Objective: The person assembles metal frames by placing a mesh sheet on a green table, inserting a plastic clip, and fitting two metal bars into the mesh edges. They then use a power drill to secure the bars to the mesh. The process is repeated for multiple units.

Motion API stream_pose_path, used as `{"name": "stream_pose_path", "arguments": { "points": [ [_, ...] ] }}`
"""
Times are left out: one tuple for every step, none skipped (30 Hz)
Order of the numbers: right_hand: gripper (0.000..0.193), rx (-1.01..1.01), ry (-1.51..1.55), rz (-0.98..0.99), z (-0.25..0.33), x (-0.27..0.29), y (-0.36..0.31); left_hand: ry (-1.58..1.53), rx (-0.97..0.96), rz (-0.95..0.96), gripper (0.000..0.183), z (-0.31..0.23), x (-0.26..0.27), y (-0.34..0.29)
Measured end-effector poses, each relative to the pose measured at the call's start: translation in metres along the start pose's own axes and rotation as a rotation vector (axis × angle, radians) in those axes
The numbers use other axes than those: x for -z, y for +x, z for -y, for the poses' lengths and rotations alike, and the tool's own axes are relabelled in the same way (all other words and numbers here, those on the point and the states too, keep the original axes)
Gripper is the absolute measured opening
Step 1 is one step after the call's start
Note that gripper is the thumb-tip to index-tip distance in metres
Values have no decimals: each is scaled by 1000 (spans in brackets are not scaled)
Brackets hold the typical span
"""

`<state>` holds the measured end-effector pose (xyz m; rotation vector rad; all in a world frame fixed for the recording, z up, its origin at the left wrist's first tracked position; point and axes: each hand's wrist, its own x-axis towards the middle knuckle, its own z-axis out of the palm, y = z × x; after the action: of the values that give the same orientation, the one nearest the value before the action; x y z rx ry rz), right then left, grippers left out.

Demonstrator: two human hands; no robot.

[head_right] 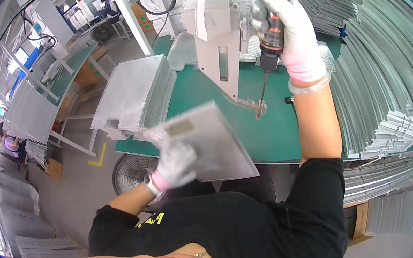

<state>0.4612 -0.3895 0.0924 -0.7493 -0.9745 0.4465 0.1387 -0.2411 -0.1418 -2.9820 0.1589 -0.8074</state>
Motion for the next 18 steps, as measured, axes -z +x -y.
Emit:
{"name": "stream_pose_path", "arguments": {
  "points": [
    [45,1,-23,17,-3,-13,-4,170,221,-127,70,7,-3,8],
    [47,7,-40,27,0,-23,-8,165,392,-208,71,12,2,33],
    [49,15,-50,35,3,-29,-11,165,561,-285,72,15,6,54],
    [50,-7,-46,80,7,-29,-14,33,609,-232,73,17,2,60],
    [48,-7,-37,87,8,-29,-16,-105,658,-174,74,18,-6,62],
    [46,-6,-27,94,9,-28,-18,-18,518,-247,56,17,-11,65],
    [44,-6,-19,101,9,-29,-18,-66,476,-216,49,16,-13,66],
    [31,46,-75,30,4,-28,-20,-132,432,-175,42,10,-13,71],
    [22,-12,-90,-86,7,-33,-22,-190,400,-133,36,2,-9,73],
    [21,-21,-52,-28,4,-27,-21,-192,366,-161,21,-6,-2,78],
    [21,-30,-22,20,5,-20,-20,-208,292,-200,22,-13,4,82],
    [22,6,-51,-74,1,-27,-19,-221,222,-235,23,-19,8,85],
    [42,-58,206,37,2,-35,-18,-234,152,-272,25,-26,14,86],
    [42,-73,214,13,4,-43,-19,-285,137,-251,29,-36,26,89],
    [42,-86,222,-10,6,-49,-22,-279,138,-231,30,-41,24,88],
    [42,-90,238,-12,10,-60,-24,-274,140,-210,32,-46,22,87],
    [43,-89,259,-14,16,-71,-27,-262,138,-188,33,-49,19,85],
    [43,-76,247,-10,12,-72,-28,-248,154,-220,34,-52,14,86]
  ]
}}
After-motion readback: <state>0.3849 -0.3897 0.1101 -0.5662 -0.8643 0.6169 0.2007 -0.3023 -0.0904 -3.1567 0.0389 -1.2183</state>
